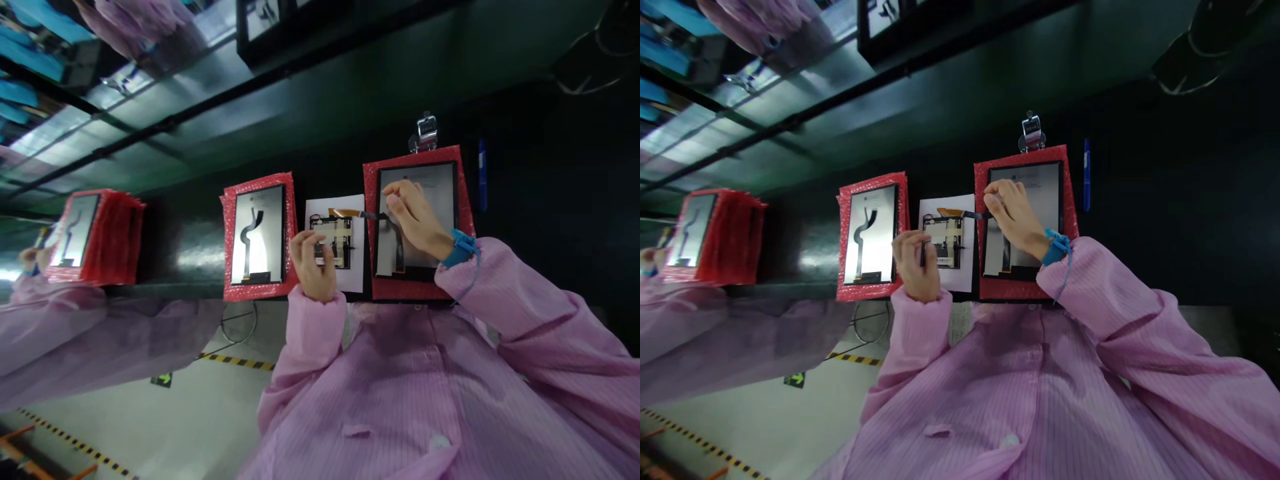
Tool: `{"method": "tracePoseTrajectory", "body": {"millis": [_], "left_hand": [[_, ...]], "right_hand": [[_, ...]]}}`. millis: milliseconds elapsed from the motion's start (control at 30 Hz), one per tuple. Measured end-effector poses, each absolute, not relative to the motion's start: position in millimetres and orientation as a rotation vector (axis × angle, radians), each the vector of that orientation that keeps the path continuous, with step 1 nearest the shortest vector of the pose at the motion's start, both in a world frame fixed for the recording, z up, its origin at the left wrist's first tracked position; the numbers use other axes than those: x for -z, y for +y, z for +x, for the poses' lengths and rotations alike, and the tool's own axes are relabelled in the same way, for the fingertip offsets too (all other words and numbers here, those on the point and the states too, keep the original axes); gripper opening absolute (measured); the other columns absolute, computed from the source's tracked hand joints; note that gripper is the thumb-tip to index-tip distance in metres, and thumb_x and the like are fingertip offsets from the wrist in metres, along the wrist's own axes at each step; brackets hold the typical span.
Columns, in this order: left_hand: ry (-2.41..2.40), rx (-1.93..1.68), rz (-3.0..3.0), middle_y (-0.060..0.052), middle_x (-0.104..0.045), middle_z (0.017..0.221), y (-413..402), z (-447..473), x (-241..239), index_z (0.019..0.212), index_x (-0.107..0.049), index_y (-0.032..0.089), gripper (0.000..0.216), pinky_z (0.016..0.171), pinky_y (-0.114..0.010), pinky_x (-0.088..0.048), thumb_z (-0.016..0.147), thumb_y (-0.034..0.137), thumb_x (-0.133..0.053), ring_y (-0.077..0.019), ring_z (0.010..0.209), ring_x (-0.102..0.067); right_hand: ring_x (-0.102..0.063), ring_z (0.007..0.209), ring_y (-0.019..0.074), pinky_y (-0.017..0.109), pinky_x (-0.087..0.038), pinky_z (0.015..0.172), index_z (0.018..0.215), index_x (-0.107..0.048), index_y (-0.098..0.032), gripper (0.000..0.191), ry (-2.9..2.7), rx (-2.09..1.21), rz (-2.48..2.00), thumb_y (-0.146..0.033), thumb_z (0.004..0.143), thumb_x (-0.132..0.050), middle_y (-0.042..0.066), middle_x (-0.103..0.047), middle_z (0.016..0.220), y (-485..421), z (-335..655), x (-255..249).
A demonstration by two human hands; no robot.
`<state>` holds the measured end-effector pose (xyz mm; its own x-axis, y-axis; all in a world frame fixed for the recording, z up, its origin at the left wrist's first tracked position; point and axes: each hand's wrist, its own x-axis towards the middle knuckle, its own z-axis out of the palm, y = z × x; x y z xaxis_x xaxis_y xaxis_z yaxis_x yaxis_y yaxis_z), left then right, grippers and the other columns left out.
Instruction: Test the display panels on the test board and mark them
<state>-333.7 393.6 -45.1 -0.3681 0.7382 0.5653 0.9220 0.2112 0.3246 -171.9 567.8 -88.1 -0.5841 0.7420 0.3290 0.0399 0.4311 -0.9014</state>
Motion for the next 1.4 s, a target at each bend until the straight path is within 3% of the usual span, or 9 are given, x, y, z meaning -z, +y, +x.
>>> {"method": "tracePoseTrajectory", "body": {"millis": [167,400,567,700,833,967,1167,1300,1400], "left_hand": [[-2.345,0.500,-1.742,-0.024,-0.044,0.144,361.8,-326.6,73.7,0.128,-0.067,0.016,0.039,0.106,-0.052,-0.050,0.103,0.040,-0.050,-0.0320,0.123,-0.055],[-2.336,0.425,-1.736,-0.022,-0.047,0.147,358.6,-327.3,82.8,0.126,-0.072,0.020,0.040,0.110,-0.054,-0.047,0.104,0.040,-0.045,-0.0316,0.126,-0.056],[-2.301,0.330,-1.769,-0.023,-0.054,0.146,358.1,-330.1,80.7,0.129,-0.072,0.022,0.042,0.111,-0.058,-0.045,0.104,0.043,-0.047,-0.0368,0.131,-0.056],[-2.210,0.227,-1.813,-0.018,-0.060,0.145,359.7,-334.1,70.2,0.126,-0.073,0.027,0.039,0.110,-0.056,-0.048,0.101,0.049,-0.052,-0.0371,0.132,-0.057],[-2.115,0.343,-1.941,-0.016,-0.064,0.140,369.8,-319.9,58.4,0.123,-0.073,0.023,0.037,0.111,-0.052,-0.050,0.104,0.039,-0.045,-0.0323,0.131,-0.060],[-2.122,0.500,-2.046,-0.014,-0.071,0.131,387.0,-295.7,62.4,0.132,-0.066,0.019,0.041,0.112,-0.047,-0.051,0.107,0.031,-0.036,-0.0268,0.126,-0.064],[-2.224,0.478,-2.111,-0.017,-0.076,0.120,401.3,-289.3,74.6,0.138,-0.062,0.013,0.048,0.105,-0.050,-0.054,0.106,0.037,-0.036,-0.0302,0.113,-0.067],[-2.284,0.382,-2.177,-0.019,-0.076,0.117,399.8,-288.2,68.0,0.137,-0.062,0.012,0.049,0.105,-0.053,-0.053,0.103,0.041,-0.042,-0.0332,0.115,-0.065],[-2.382,0.345,-2.246,-0.021,-0.075,0.119,399.3,-291.1,54.2,0.138,-0.061,0.010,0.056,0.108,-0.053,-0.052,0.101,0.050,-0.049,-0.0349,0.122,-0.063]], "right_hand": [[-0.054,0.102,0.0253,0.047,-0.043,0.099,0.105,-0.056,-0.026,0.048,-1.875,-1.180,-0.730,-0.063,0.105,-0.027,0.006,-0.063,0.099,569.1,-171.2,88.6],[-0.055,0.102,0.0253,0.047,-0.045,0.097,0.105,-0.056,-0.025,0.044,-1.828,-1.163,-0.793,-0.059,0.106,-0.029,0.007,-0.064,0.101,568.5,-164.0,85.3],[-0.056,0.106,0.0258,0.046,-0.049,0.094,0.112,-0.055,-0.025,0.032,-1.812,-1.103,-0.849,-0.048,0.106,-0.034,0.009,-0.064,0.109,578.6,-149.5,77.7],[-0.057,0.104,0.0293,0.054,-0.044,0.101,0.120,-0.057,-0.021,0.029,-1.907,-0.933,-0.910,-0.037,0.098,-0.047,0.011,-0.063,0.110,569.7,-114.4,82.9],[-0.056,0.100,0.0320,0.058,-0.046,0.095,0.118,-0.059,-0.021,0.028,-2.002,-0.815,-1.124,-0.036,0.097,-0.049,0.013,-0.064,0.110,534.1,-76.4,99.3],[-0.055,0.109,0.0360,0.062,-0.047,0.098,0.123,-0.057,-0.017,0.036,-1.974,-0.902,-1.215,-0.040,0.096,-0.050,0.018,-0.064,0.124,502.7,-63.4,106.3],[-0.050,0.127,0.0408,0.069,-0.041,0.109,0.132,-0.055,-0.019,0.052,-1.844,-1.183,-1.281,-0.047,0.088,-0.059,0.018,-0.060,0.139,502.4,-64.6,99.4],[-0.060,0.125,0.0341,0.062,-0.049,0.109,0.133,-0.055,-0.026,0.050,-1.452,-1.628,-1.240,-0.049,0.089,-0.062,0.013,-0.064,0.133,517.3,-54.5,88.3],[-0.061,0.129,0.0303,0.055,-0.053,0.109,0.134,-0.054,-0.030,0.043,-1.277,-1.744,-1.096,-0.045,0.094,-0.058,0.011,-0.063,0.137,517.8,-50.5,62.8]]}}
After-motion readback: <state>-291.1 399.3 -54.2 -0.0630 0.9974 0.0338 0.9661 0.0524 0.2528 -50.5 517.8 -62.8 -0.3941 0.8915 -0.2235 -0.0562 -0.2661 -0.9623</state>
